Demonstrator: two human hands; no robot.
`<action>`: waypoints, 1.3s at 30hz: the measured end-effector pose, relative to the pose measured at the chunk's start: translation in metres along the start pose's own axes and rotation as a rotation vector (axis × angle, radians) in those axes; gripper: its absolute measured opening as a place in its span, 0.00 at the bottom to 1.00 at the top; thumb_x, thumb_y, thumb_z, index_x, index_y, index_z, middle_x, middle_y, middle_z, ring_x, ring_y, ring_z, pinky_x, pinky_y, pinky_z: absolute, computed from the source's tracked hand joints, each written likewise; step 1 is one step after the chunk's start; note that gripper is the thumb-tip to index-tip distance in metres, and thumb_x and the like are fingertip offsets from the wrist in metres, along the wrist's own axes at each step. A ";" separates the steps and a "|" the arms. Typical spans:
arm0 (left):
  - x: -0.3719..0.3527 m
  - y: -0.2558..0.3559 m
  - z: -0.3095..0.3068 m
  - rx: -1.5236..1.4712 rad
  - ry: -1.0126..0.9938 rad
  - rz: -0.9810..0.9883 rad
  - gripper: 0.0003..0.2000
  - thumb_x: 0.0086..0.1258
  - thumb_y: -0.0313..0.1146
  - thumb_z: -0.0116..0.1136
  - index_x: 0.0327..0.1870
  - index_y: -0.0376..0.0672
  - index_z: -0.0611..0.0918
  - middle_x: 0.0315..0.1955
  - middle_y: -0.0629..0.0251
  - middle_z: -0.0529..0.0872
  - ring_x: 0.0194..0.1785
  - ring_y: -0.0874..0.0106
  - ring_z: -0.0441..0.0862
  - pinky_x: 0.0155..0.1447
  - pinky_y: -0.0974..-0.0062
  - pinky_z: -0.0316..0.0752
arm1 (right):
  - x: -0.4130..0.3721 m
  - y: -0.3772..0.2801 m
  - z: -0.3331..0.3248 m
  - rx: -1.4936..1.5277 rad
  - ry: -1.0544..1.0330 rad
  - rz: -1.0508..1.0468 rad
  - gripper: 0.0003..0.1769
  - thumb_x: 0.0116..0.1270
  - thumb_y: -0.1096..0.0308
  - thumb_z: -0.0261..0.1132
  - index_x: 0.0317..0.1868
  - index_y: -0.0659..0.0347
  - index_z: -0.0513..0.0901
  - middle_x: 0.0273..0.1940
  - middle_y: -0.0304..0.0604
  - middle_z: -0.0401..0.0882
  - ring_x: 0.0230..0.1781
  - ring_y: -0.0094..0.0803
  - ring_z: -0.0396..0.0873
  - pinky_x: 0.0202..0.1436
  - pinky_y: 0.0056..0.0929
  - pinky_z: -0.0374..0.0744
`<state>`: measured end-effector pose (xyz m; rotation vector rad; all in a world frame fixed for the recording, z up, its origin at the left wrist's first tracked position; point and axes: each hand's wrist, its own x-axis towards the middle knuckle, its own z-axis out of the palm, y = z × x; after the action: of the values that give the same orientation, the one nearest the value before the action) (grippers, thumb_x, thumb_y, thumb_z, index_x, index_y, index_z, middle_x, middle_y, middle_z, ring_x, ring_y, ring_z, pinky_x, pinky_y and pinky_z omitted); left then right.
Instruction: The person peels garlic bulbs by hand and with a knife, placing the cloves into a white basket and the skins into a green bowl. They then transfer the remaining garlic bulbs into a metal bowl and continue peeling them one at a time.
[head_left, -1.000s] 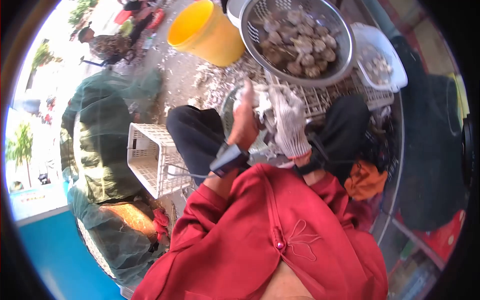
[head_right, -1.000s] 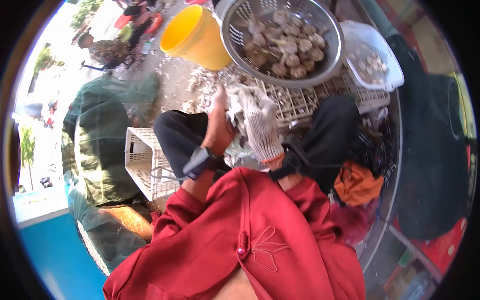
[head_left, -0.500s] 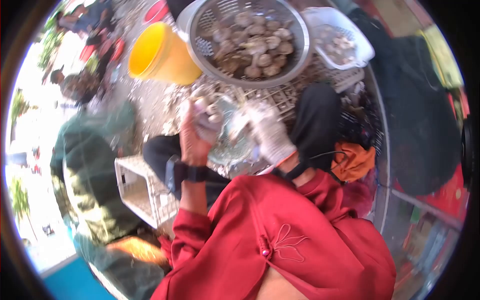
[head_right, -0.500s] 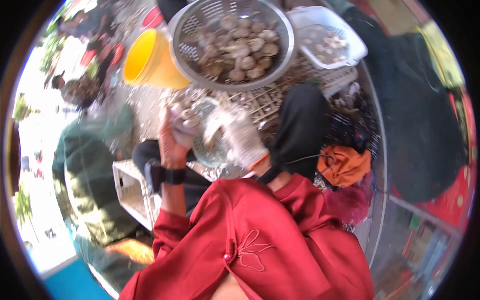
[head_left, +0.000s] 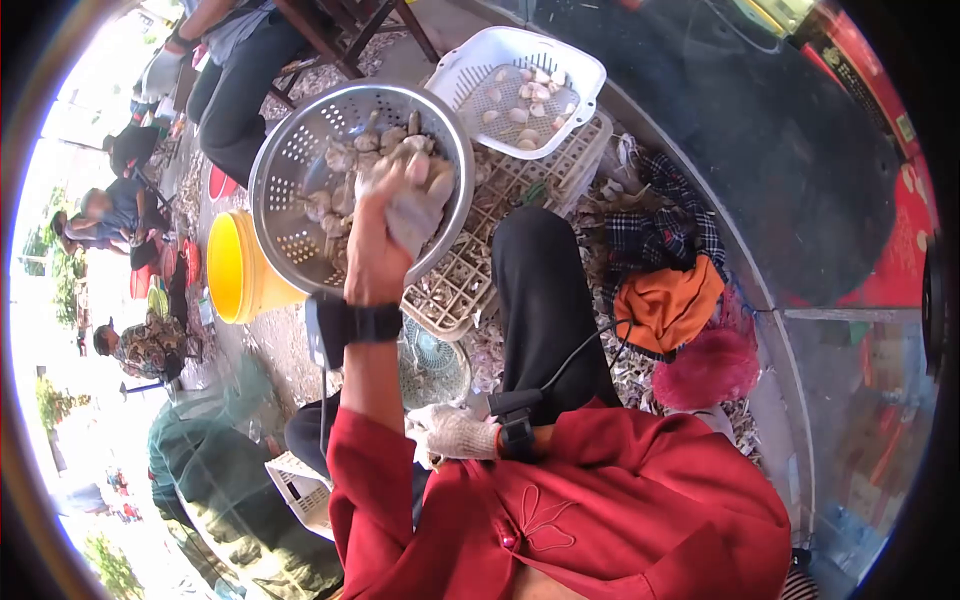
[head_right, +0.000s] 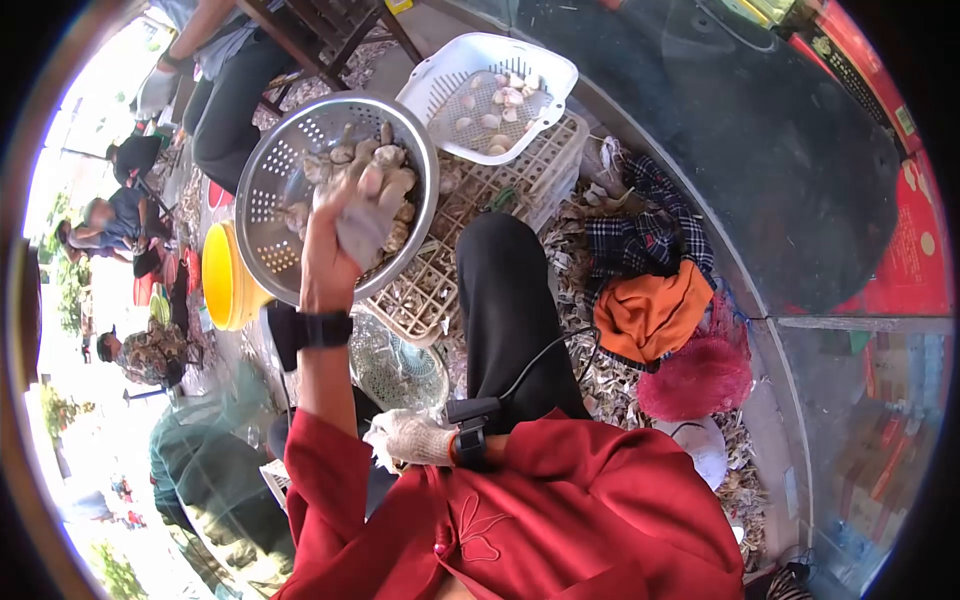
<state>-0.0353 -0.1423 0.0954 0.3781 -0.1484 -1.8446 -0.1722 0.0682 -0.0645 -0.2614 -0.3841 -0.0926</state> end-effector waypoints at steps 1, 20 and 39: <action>0.018 -0.001 0.006 0.003 0.000 -0.006 0.08 0.71 0.28 0.51 0.47 0.36 0.76 0.38 0.56 0.83 0.41 0.63 0.83 0.41 0.72 0.85 | 0.006 0.025 -0.026 0.056 -0.192 -0.179 0.14 0.66 0.58 0.58 0.39 0.61 0.76 0.33 0.44 0.80 0.33 0.35 0.81 0.32 0.32 0.78; -0.076 0.023 -0.088 0.919 1.134 0.831 0.10 0.63 0.25 0.58 0.46 0.40 0.79 0.39 0.59 0.84 0.39 0.70 0.83 0.42 0.76 0.80 | -0.012 -0.017 0.038 -2.049 0.073 0.328 0.14 0.61 0.60 0.56 0.36 0.58 0.84 0.38 0.51 0.80 0.30 0.41 0.82 0.26 0.40 0.79; 0.028 0.053 -0.079 2.073 0.934 0.446 0.16 0.62 0.43 0.59 0.48 0.46 0.81 0.36 0.58 0.84 0.39 0.64 0.82 0.42 0.65 0.73 | -0.009 -0.064 0.045 -1.853 0.573 0.625 0.20 0.67 0.58 0.56 0.54 0.61 0.76 0.29 0.49 0.82 0.27 0.44 0.82 0.33 0.39 0.80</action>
<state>0.0315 -0.1778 0.0315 2.2329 -1.3133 -0.2741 -0.2052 0.0186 -0.0129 -2.1089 0.4961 0.1269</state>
